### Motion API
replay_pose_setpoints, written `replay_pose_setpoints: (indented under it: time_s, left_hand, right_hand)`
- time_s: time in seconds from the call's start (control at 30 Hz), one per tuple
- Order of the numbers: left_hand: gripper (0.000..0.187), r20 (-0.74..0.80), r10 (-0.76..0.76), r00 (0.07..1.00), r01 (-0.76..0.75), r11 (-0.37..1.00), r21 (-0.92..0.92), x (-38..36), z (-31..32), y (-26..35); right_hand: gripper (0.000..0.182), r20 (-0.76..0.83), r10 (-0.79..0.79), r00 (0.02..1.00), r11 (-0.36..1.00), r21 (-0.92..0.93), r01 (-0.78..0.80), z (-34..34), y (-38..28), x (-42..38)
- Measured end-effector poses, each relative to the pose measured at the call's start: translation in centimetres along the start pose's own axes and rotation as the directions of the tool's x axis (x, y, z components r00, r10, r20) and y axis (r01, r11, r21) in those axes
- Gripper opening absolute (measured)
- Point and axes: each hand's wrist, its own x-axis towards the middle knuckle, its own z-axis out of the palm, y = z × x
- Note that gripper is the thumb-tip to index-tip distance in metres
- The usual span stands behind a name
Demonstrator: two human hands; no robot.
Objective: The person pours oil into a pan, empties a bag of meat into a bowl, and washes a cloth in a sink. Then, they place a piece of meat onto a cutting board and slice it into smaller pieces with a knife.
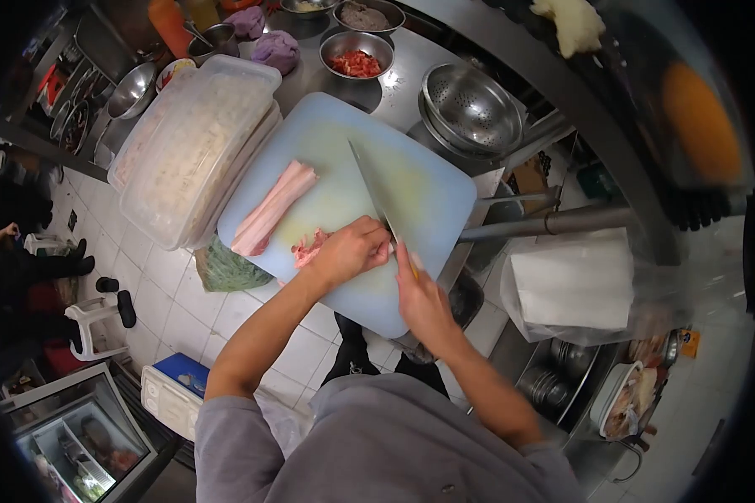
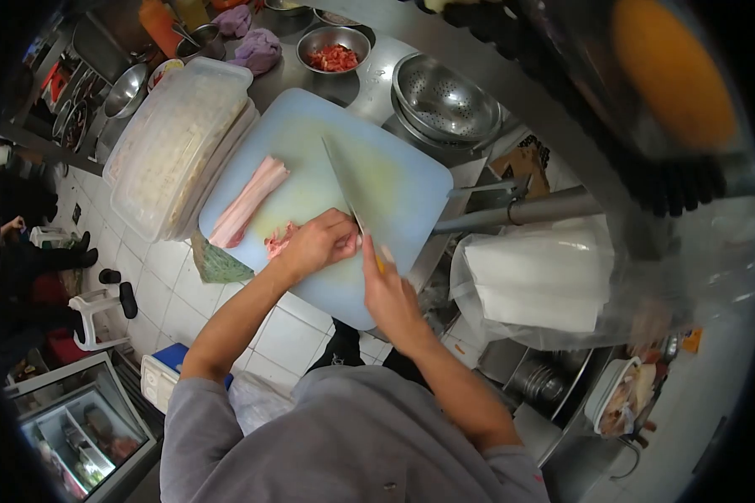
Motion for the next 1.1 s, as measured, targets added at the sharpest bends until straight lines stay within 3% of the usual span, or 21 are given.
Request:
replay_pose_setpoints:
  time_s: [0.1, 0.2, 0.27, 0.4, 0.47, 0.6, 0.67, 0.7, 0.73, 0.8, 0.93, 1.0, 1.1]
  left_hand:
    - [0.010, 0.049, 0.008, 0.999, -0.007, 0.999, -0.033, 0.2, -1.1, 0.9]
    - [0.009, -0.040, -0.060, 0.997, 0.059, 0.998, -0.017, 0.2, -2.0, 1.5]
    - [0.010, 0.016, -0.013, 1.000, 0.013, 1.000, 0.013, 0.2, -1.9, 1.4]
    - [0.008, 0.004, -0.027, 1.000, 0.027, 0.998, 0.051, -0.9, -0.5, 0.1]
    - [0.007, -0.029, -0.035, 0.999, 0.035, 0.999, 0.001, -0.9, -0.4, -0.2]
    - [0.010, 0.069, -0.043, 0.997, 0.040, 0.998, 0.037, -0.9, -1.8, 1.1]
    - [0.012, -0.030, -0.069, 0.997, 0.069, 0.998, 0.011, -0.9, -2.5, 1.3]
    - [0.012, -0.034, -0.068, 0.997, 0.068, 0.998, 0.013, -0.7, -2.9, 1.2]
    - [0.013, -0.014, -0.063, 0.998, 0.064, 0.997, 0.040, -0.7, -3.1, 1.2]
    - [0.013, -0.004, -0.068, 0.998, 0.068, 0.995, 0.067, -1.2, -2.8, 0.7]
    - [0.011, -0.013, -0.033, 0.999, 0.034, 0.997, 0.068, -1.9, -1.4, -0.3]
    - [0.013, -0.016, -0.040, 0.999, 0.041, 0.996, 0.074, -1.8, -1.8, -0.4]
    - [0.015, 0.040, -0.065, 0.997, 0.064, 0.997, 0.032, -1.7, -2.4, 0.8]
  right_hand:
    - [0.057, -0.055, -0.071, 0.996, 0.997, 0.030, 0.073, -1.3, 0.4, 3.6]
    - [0.058, -0.052, -0.108, 0.993, 0.991, 0.075, 0.112, -4.6, -0.7, 1.9]
    - [0.060, 0.115, -0.028, 0.993, 0.999, 0.029, 0.025, -6.7, -1.9, -1.1]
    - [0.064, 0.217, 0.069, 0.974, 0.998, -0.022, -0.066, -4.9, -2.2, -4.3]
    - [0.065, 0.080, 0.003, 0.997, 1.000, 0.005, -0.003, -0.6, -0.9, -3.2]
    - [0.061, -0.017, -0.062, 0.998, 0.996, -0.071, 0.061, -1.1, -1.4, 2.5]
    - [0.058, -0.017, -0.157, 0.987, 0.983, 0.094, 0.158, -2.2, -0.4, 3.5]
    - [0.057, -0.044, -0.153, 0.987, 0.985, 0.080, 0.156, -2.9, -0.7, 2.1]
    - [0.057, -0.032, -0.149, 0.988, 0.985, 0.081, 0.151, -4.2, -1.4, 0.0]
    - [0.057, 0.206, -0.009, 0.979, 0.999, 0.040, 0.001, -6.5, -3.1, -3.2]
    - [0.059, 0.230, 0.077, 0.970, 0.996, -0.056, -0.066, -3.6, -3.3, -4.4]
    - [0.061, 0.043, 0.006, 0.999, 0.997, 0.082, -0.009, 0.1, -1.9, -1.6]
    - [0.059, -0.022, -0.089, 0.996, 0.996, 0.001, 0.089, 0.0, -1.9, 1.6]
